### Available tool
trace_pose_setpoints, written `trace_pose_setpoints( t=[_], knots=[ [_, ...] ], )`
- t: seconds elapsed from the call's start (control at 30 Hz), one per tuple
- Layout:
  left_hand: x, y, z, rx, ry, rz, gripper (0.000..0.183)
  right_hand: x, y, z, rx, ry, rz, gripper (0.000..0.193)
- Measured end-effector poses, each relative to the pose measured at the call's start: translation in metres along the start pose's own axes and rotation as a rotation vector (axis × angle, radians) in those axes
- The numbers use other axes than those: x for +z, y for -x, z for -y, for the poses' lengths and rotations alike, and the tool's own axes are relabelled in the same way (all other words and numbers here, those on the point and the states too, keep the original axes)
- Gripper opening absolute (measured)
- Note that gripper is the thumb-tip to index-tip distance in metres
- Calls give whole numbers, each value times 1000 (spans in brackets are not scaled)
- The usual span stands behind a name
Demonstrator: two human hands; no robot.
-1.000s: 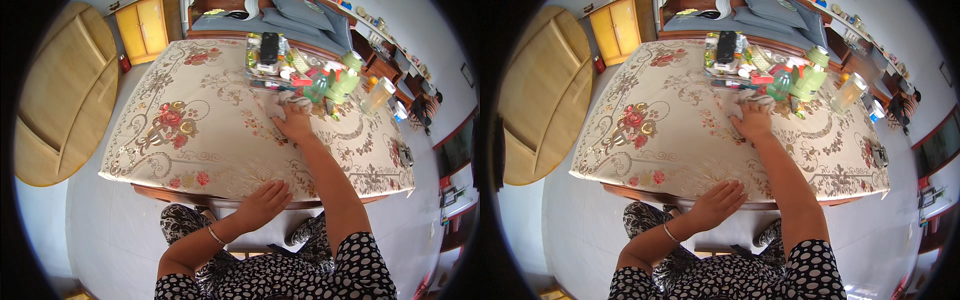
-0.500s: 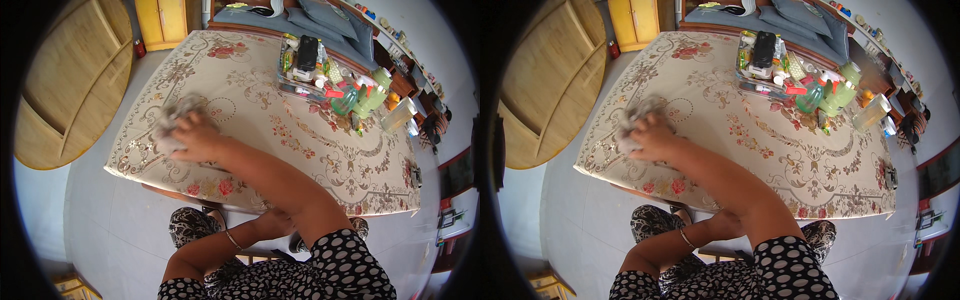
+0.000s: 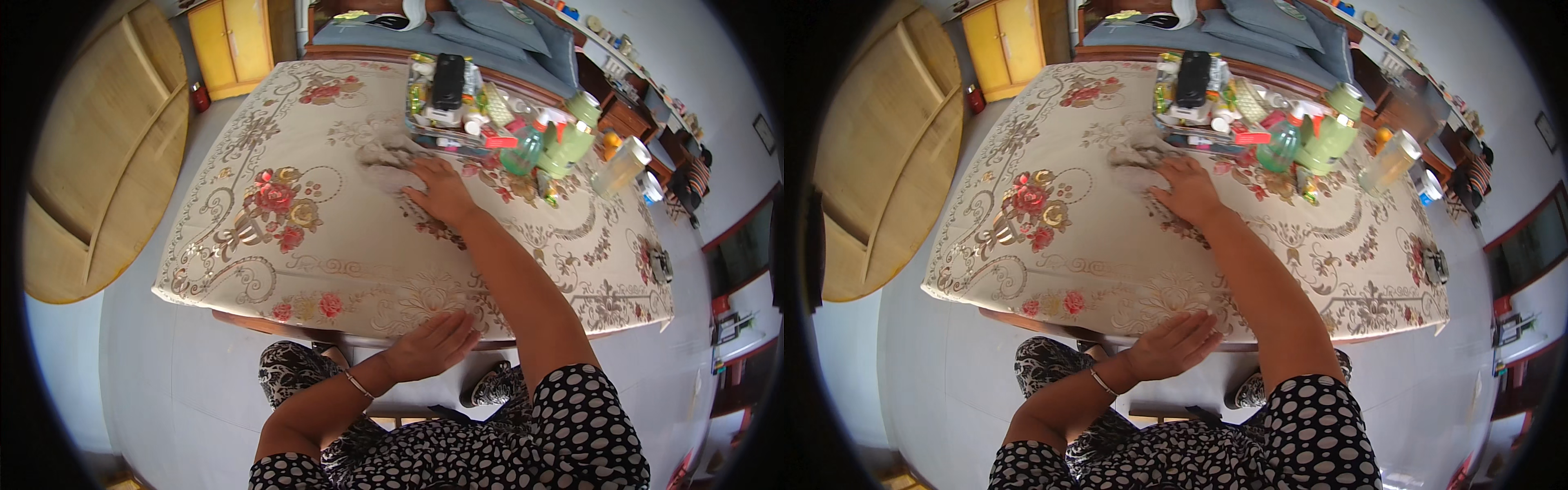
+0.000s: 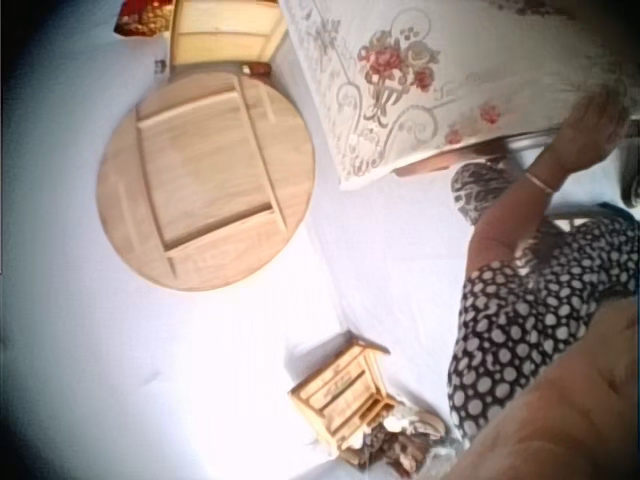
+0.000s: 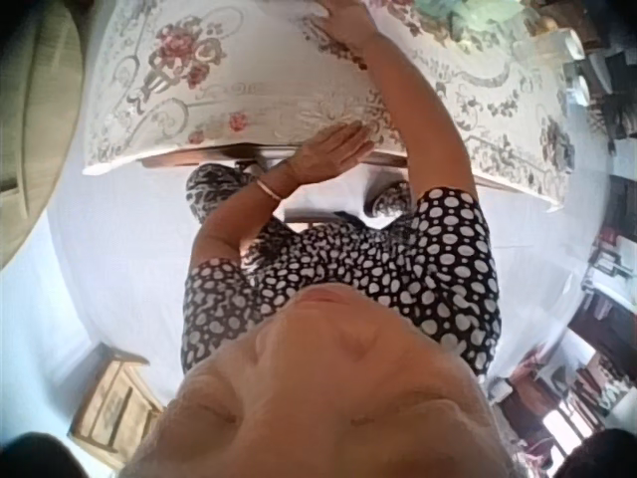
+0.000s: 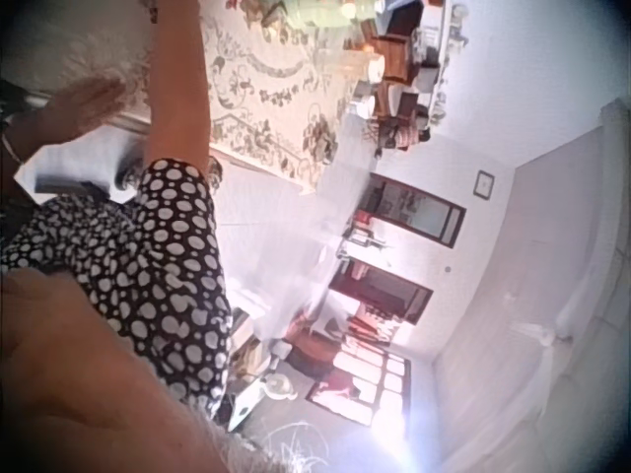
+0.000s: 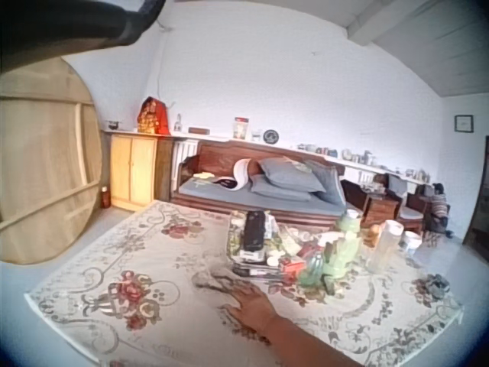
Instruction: The person wipes the surface of a dining table covered with a floral tablecloth using a cloth. The person moves around the table to clean different sections, including the edges and the center, while various items like bottles and containers remain on the table.
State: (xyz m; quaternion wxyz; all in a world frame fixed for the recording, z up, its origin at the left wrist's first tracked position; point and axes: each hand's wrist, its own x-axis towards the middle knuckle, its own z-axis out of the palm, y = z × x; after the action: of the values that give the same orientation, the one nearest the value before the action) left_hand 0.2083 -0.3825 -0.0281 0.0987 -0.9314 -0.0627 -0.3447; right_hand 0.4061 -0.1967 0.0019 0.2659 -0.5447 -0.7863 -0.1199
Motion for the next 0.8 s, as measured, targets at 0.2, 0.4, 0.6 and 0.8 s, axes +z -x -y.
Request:
trace_pose_setpoints(
  t=[0.2,0.4,0.6,0.8],
  knots=[
    [-1,-5,-1,9,-20,-31,34,-69,89,-56,205,87,-35,44],
    [-1,0,-3,-4,-52,-17,35,-126,177,-67,318,150,-72,44],
    [-1,-1,-7,-21,-28,-28,36,-190,288,-83,453,228,-117,43],
    [3,-3,-10,-38,1,-105,33,-200,322,-76,705,479,-114,45]
  ],
)
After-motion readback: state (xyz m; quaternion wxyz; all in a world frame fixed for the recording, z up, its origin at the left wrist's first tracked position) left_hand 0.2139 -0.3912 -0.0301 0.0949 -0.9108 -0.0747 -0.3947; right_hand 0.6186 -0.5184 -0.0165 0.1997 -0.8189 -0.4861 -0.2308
